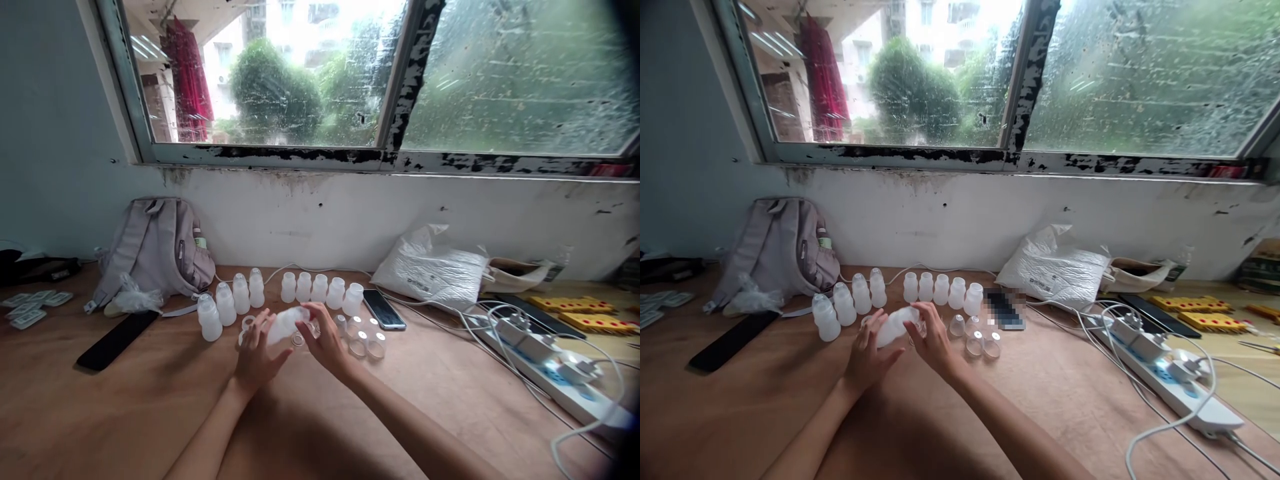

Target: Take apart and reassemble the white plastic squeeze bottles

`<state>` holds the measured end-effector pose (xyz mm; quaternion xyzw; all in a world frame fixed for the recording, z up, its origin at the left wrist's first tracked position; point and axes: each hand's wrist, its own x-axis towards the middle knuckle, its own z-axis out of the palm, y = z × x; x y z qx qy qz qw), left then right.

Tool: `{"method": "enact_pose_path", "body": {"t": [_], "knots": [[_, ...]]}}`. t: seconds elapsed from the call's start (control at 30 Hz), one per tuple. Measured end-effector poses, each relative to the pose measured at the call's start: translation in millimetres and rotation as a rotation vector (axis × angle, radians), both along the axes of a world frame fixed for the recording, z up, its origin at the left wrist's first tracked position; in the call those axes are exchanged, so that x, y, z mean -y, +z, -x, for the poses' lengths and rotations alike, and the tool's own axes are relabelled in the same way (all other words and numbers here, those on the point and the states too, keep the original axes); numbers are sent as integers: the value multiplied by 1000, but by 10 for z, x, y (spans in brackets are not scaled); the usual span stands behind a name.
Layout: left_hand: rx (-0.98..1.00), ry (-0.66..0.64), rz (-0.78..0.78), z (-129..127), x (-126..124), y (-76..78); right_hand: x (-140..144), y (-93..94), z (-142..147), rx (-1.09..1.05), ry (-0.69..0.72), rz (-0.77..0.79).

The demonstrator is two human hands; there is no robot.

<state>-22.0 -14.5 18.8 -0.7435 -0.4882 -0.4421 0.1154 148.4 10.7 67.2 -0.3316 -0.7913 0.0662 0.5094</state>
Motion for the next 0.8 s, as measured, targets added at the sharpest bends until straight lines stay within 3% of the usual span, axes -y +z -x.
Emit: {"method": "enact_pose_path", "body": {"t": [0.13,0.33,0.47,0.6,0.8], "knots": [[-105,-285,164,-116,108,-25,341,-174,-271,-45,-25,172],[-175,-449,367,-283,185,-33,354,-392,-501,48,-140,281],[-24,-519,592,-354,257,122,311,-431,-560,11,-167,263],[168,-639,966,-382,290,267,318,-427,-610,-50,-150,273],[558,-886,1453,-365,225,188,364,-392,-610,-93,-96,281]]}}
